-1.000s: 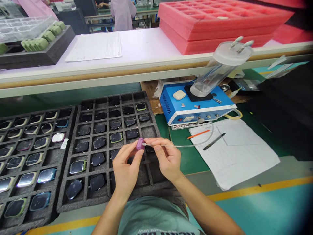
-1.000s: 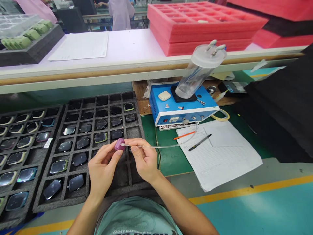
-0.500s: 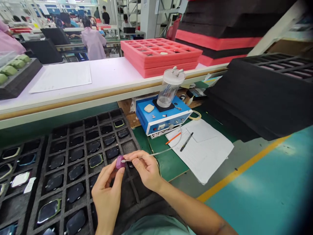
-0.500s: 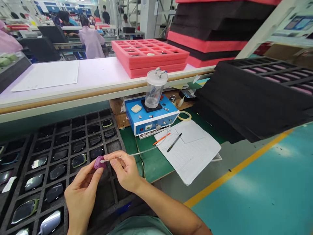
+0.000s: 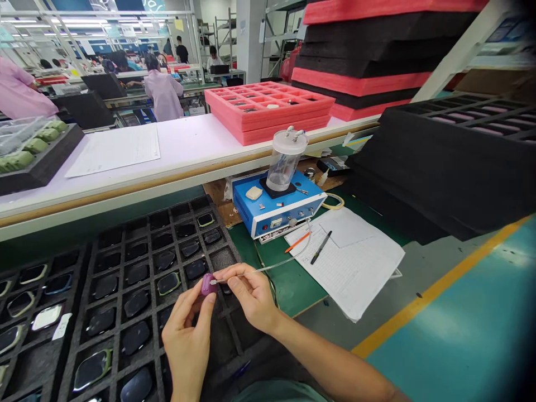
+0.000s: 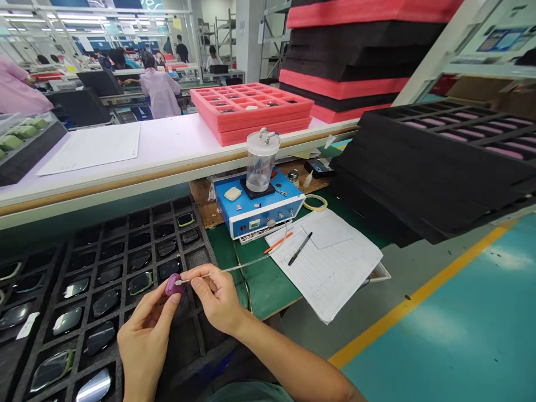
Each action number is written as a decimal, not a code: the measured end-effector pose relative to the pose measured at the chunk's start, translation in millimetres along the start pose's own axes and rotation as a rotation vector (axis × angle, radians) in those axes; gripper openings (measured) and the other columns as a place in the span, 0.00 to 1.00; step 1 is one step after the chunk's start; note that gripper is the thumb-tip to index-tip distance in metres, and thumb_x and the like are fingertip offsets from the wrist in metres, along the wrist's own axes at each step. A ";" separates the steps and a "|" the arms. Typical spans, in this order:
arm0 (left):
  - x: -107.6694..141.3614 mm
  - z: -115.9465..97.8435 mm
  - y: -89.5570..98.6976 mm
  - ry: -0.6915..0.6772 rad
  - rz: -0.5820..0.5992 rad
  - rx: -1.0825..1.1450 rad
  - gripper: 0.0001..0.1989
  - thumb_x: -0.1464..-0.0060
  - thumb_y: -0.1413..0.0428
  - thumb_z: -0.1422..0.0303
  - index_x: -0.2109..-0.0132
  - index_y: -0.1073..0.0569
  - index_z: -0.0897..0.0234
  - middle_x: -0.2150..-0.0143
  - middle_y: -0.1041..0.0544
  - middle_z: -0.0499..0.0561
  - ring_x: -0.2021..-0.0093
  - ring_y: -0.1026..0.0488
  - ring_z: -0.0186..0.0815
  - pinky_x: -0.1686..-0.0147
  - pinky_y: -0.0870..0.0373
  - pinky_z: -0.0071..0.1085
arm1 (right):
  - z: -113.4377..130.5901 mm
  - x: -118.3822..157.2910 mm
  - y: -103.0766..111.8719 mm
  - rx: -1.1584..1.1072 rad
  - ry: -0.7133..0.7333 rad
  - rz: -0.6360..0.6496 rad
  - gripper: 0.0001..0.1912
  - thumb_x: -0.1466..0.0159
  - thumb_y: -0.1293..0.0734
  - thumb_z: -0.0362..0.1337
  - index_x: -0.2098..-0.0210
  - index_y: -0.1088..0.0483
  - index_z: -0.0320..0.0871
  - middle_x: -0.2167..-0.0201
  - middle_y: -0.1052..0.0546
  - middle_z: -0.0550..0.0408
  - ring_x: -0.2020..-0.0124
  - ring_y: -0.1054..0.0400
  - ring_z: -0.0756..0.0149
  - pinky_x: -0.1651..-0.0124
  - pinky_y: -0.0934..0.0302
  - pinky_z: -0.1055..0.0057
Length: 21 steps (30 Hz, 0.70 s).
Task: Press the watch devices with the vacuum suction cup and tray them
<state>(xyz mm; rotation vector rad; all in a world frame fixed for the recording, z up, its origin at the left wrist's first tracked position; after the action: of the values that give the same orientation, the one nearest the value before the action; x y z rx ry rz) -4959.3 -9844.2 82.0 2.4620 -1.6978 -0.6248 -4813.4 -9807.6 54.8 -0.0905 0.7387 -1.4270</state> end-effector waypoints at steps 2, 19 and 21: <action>0.6 -1.3 0.0 0.005 -0.001 -0.005 0.15 0.46 0.34 0.61 0.51 0.17 0.57 0.52 0.18 0.51 0.55 0.21 0.36 0.56 0.23 0.25 | 0.3 0.5 -0.2 0.010 -0.005 0.003 0.07 0.28 0.35 0.36 0.56 0.23 0.46 0.57 0.19 0.51 0.53 0.22 0.65 0.47 0.28 0.68; 7.5 -2.4 0.3 0.041 0.025 0.031 0.14 0.44 0.36 0.65 0.51 0.17 0.58 0.55 0.19 0.53 0.56 0.21 0.37 0.57 0.23 0.29 | -1.7 9.3 1.9 0.072 -0.028 -0.025 0.07 0.29 0.34 0.38 0.58 0.24 0.47 0.58 0.19 0.51 0.53 0.22 0.62 0.48 0.26 0.64; 7.7 -2.4 -0.1 0.053 0.033 0.029 0.14 0.44 0.36 0.64 0.50 0.17 0.59 0.54 0.19 0.53 0.56 0.21 0.37 0.57 0.23 0.30 | -1.5 9.1 1.8 0.074 -0.040 -0.030 0.07 0.29 0.34 0.39 0.59 0.23 0.47 0.58 0.19 0.51 0.53 0.22 0.61 0.48 0.25 0.63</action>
<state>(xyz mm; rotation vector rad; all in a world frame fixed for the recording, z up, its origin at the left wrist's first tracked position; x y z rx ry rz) -4956.0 -9851.5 82.0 2.4416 -1.7368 -0.5305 -4812.9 -9815.0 49.1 -0.0723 0.6534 -1.4752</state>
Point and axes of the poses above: each hand's wrist, its own x-axis away from the middle knuckle, its own y-axis out of the back of the hand, z = x × y, the point moved 4 cm from there along -x, towards the middle knuckle
